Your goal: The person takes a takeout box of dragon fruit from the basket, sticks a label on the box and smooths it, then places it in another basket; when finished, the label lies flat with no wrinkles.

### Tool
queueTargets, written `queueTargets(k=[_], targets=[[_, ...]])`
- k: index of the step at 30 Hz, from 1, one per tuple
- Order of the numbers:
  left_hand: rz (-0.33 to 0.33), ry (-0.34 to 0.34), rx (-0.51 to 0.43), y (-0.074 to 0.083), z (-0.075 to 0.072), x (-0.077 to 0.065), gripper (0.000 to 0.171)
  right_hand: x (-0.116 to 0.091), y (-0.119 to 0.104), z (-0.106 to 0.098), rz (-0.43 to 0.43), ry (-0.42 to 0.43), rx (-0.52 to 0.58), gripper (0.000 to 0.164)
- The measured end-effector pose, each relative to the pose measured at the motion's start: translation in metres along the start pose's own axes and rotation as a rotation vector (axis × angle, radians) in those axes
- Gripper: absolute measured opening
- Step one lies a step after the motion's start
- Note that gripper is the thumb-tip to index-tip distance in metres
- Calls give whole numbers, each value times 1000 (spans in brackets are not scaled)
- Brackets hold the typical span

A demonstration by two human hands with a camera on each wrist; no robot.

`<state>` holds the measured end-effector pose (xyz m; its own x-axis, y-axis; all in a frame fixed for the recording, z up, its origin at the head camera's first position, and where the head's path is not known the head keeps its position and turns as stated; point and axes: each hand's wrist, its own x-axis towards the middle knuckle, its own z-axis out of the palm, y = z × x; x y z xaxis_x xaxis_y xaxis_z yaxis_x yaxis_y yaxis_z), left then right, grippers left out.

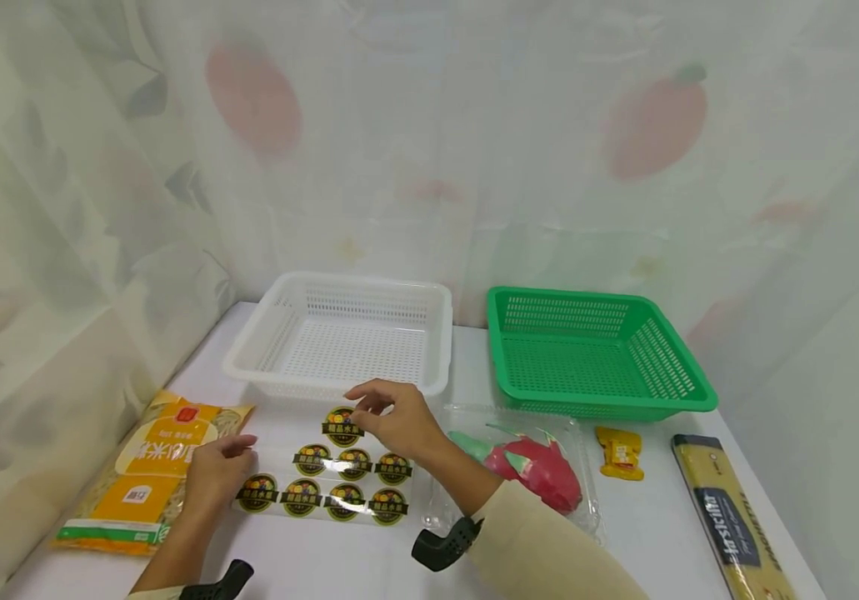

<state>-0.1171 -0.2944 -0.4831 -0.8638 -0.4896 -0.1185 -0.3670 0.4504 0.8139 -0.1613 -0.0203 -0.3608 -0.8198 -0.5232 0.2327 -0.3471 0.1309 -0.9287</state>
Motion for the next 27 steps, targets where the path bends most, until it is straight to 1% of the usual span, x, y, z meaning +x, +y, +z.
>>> queueTargets(k=[5,8,11,14,17,20,24,27], targets=[[54,35,65,1,0,0,32,-1,0,-2,-16,-3,-4,20],[112,80,119,8,-3,-4,34,-1,0,-4,-17,-5,-8,20],[181,122,150,19,-4,-10,34,-3,0,-6,-11,-3,-13,20],[230,130,138,32,-5,-17,35,-5,-1,-8,-4,1,-37,21],[272,130,105,45,-5,-23,34,-8,-3,-11,-5,1,-55,21],[337,125,66,56,-4,-29,31,-10,-5,-14,-8,0,-62,22],[415,96,21,70,-4,-40,28,-12,-9,-16,-14,-3,-55,22],[452,56,-15,80,-3,-48,28,-14,-11,-18,-19,-7,-55,22]])
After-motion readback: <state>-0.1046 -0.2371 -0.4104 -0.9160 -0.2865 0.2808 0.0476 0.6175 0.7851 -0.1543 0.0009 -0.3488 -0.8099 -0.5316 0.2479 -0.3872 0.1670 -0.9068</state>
